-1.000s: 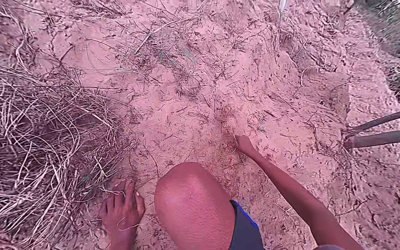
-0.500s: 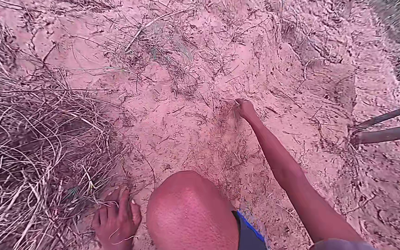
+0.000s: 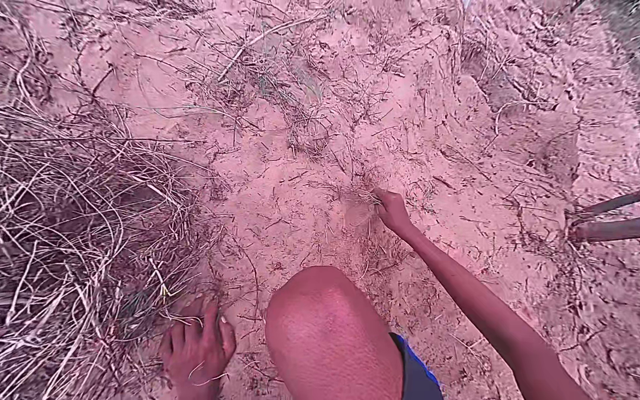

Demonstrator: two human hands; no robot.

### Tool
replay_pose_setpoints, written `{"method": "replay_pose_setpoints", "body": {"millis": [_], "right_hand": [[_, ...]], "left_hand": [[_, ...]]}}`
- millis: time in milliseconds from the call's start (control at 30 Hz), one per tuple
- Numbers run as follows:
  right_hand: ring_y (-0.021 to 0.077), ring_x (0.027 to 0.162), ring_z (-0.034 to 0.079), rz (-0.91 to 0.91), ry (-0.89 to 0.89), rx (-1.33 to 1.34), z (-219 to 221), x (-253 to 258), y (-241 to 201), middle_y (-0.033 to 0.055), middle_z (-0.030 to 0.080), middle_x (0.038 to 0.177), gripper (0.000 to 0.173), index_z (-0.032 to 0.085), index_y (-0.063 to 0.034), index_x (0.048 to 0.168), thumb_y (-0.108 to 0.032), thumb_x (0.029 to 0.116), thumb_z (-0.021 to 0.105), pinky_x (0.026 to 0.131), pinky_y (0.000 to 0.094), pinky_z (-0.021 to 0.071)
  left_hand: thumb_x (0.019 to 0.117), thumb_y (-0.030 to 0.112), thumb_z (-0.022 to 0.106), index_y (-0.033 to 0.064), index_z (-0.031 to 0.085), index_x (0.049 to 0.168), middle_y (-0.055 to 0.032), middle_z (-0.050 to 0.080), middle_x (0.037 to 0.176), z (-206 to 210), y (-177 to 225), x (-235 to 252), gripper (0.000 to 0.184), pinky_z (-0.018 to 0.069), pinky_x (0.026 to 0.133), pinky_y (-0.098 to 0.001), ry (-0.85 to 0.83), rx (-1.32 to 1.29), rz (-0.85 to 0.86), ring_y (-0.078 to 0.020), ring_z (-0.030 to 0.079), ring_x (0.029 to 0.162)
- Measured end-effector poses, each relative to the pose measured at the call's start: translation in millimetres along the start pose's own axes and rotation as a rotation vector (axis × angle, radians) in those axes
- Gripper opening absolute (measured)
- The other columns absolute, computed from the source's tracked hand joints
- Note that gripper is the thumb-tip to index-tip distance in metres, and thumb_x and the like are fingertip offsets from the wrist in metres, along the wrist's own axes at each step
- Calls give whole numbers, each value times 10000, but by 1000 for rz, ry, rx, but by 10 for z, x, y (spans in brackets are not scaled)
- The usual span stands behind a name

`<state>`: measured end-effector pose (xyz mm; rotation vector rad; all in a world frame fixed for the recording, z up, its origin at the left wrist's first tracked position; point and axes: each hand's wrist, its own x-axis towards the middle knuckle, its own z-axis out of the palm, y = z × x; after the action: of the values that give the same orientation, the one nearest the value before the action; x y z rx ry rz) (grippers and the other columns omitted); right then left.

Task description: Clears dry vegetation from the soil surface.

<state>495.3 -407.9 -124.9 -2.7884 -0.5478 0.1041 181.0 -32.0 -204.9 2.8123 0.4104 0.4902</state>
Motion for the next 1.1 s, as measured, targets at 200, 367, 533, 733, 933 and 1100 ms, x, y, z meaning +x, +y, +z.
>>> {"method": "replay_pose_setpoints", "body": {"millis": [200,367,533,733,933,1100], "right_hand": [[577,1195,576,514,-138,-211,140,714,387,406,509,1370,506,417,48,1501,-110,1033,526,965,685,473],[539,1119,633,556,-326,-372,115,674,89,372,641,1155,281,637,125,1124,-119,1035,530,878,675,502],[436,941,617,145,-324,56,-134,248,-444,327,633,934,304,653,169,986,-95,1053,519,905,584,443],[504,1053,668,-173,67,70,-167,1024,-1424,344,668,1130,319,632,96,1270,11,980,529,922,624,507],[602,1355,415,232,-110,-48,549,2228,-1560,422,370,1501,919,350,-107,1602,-327,842,819,1057,686,413],[542,1142,609,100,-111,-112,449,2162,-1595,378,619,1193,432,632,62,1269,-167,910,711,936,683,473]], "left_hand": [[1002,372,280,69,714,1212,-236,699,1221,11,-5,25,570,463,882,-610,52,19,20,-474,667,1052],[978,384,339,105,728,1202,-202,707,1223,108,-46,-37,529,475,896,-572,87,33,24,-427,674,1072],[978,386,355,118,731,1199,-190,711,1221,130,-52,-31,512,483,908,-550,111,22,19,-402,680,1083],[966,359,352,114,734,1170,-173,712,1234,114,-44,-12,498,463,906,-538,116,39,27,-387,672,1092],[966,346,364,133,746,1166,-152,726,1215,114,-28,-11,481,476,913,-516,126,57,19,-358,684,1096],[966,336,365,125,746,1161,-154,729,1209,135,-17,-22,477,473,914,-514,144,41,20,-361,687,1080]]}}
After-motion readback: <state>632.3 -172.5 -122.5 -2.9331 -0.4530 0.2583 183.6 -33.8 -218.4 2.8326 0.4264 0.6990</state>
